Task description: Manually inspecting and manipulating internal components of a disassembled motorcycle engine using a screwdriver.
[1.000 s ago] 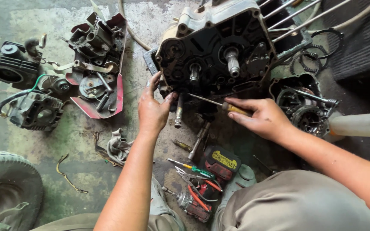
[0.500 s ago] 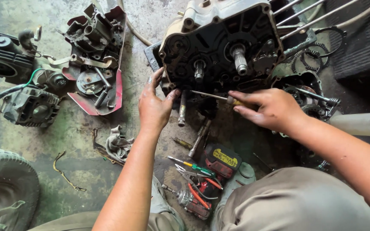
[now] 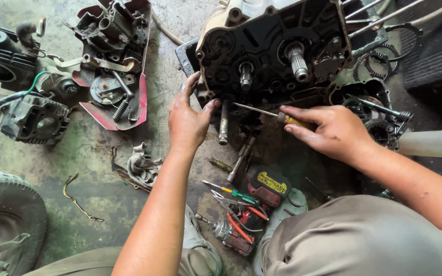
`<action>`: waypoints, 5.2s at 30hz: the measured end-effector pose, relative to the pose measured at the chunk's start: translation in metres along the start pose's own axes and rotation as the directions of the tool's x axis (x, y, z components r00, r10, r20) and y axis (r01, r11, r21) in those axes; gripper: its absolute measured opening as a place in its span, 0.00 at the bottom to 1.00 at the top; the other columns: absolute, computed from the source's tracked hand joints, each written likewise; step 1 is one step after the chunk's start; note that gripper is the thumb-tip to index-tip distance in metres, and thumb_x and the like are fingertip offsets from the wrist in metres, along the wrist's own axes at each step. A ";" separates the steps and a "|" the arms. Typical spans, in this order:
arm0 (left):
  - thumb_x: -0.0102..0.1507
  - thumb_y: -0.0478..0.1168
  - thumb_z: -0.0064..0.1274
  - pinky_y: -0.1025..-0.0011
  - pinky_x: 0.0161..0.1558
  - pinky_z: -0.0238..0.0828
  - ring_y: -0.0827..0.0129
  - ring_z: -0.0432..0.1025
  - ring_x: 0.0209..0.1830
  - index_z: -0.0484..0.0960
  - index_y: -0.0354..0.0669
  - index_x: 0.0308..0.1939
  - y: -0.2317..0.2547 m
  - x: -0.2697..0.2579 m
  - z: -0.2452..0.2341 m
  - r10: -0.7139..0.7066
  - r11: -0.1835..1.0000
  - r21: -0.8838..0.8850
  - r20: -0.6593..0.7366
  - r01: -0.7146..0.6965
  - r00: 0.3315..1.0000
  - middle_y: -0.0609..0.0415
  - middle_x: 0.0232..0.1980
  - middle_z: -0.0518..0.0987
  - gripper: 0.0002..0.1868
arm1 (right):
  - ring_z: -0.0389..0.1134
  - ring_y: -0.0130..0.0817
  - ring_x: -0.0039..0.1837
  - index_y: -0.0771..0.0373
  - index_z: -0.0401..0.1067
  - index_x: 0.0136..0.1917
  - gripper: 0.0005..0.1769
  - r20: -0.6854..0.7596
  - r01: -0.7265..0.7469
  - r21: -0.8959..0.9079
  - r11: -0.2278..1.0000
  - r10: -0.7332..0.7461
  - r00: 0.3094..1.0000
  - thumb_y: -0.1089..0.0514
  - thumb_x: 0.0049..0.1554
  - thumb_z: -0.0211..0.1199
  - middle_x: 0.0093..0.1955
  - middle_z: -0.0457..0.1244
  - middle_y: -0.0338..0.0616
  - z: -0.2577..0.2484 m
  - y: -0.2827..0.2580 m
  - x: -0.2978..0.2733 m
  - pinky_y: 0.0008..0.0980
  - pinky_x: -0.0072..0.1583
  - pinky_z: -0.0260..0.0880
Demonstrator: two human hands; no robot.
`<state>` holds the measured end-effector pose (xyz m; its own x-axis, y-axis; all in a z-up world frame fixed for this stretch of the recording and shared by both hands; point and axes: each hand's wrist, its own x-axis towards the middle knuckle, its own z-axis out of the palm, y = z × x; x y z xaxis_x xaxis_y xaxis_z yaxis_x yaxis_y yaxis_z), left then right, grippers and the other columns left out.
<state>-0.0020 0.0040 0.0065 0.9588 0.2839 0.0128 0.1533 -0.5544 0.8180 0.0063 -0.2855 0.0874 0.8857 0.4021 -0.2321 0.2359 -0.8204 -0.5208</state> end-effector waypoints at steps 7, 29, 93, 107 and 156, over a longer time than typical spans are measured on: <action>0.54 0.44 0.71 0.59 0.62 0.68 0.53 0.73 0.64 0.72 0.58 0.68 -0.005 0.000 0.003 0.031 0.999 -0.016 -0.018 -0.031 0.999 0.50 0.62 0.80 0.38 | 0.67 0.40 0.32 0.40 0.78 0.63 0.21 -0.188 0.270 -0.411 0.871 -0.371 0.909 0.43 0.56 0.69 0.31 0.65 0.38 0.012 0.014 -0.003 0.38 0.35 0.65; 0.54 0.41 0.71 0.61 0.62 0.69 0.55 0.74 0.64 0.74 0.54 0.67 0.003 -0.001 0.002 0.020 1.000 -0.007 -0.014 -0.020 1.000 0.50 0.63 0.81 0.38 | 0.67 0.36 0.31 0.43 0.76 0.64 0.22 -0.205 0.366 -0.239 0.900 -0.415 0.886 0.44 0.56 0.69 0.39 0.65 0.38 0.014 0.019 -0.003 0.35 0.33 0.66; 0.54 0.44 0.71 0.58 0.59 0.70 0.53 0.75 0.62 0.71 0.60 0.68 -0.007 0.000 0.003 0.030 0.999 0.034 -0.015 -0.029 0.999 0.52 0.61 0.82 0.39 | 0.64 0.36 0.26 0.37 0.79 0.62 0.17 0.106 0.416 -0.766 0.490 -0.542 0.834 0.44 0.59 0.67 0.29 0.61 0.35 -0.038 -0.029 0.011 0.37 0.28 0.62; 0.55 0.42 0.71 0.60 0.61 0.71 0.54 0.75 0.64 0.72 0.58 0.68 -0.004 0.000 0.004 0.072 0.997 -0.001 -0.036 -0.072 0.997 0.52 0.63 0.81 0.39 | 0.72 0.47 0.39 0.40 0.79 0.63 0.23 0.098 0.208 -0.350 0.913 -0.185 0.978 0.38 0.55 0.66 0.39 0.70 0.45 -0.035 -0.009 0.028 0.43 0.41 0.71; 0.55 0.40 0.72 0.60 0.61 0.70 0.54 0.76 0.63 0.71 0.54 0.69 -0.011 -0.003 0.007 0.112 0.993 -0.032 -0.067 -0.114 0.992 0.50 0.62 0.82 0.39 | 0.61 0.28 0.26 0.41 0.83 0.55 0.16 0.285 0.531 -0.837 0.129 -0.726 0.626 0.53 0.54 0.62 0.26 0.58 0.32 -0.057 -0.054 0.024 0.29 0.30 0.59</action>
<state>-0.0045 0.0037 -0.0070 0.9518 0.2717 0.1423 0.0353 -0.5579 0.8292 0.0372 -0.2546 0.1568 0.2690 0.9632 -0.0007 0.8358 -0.2330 0.4972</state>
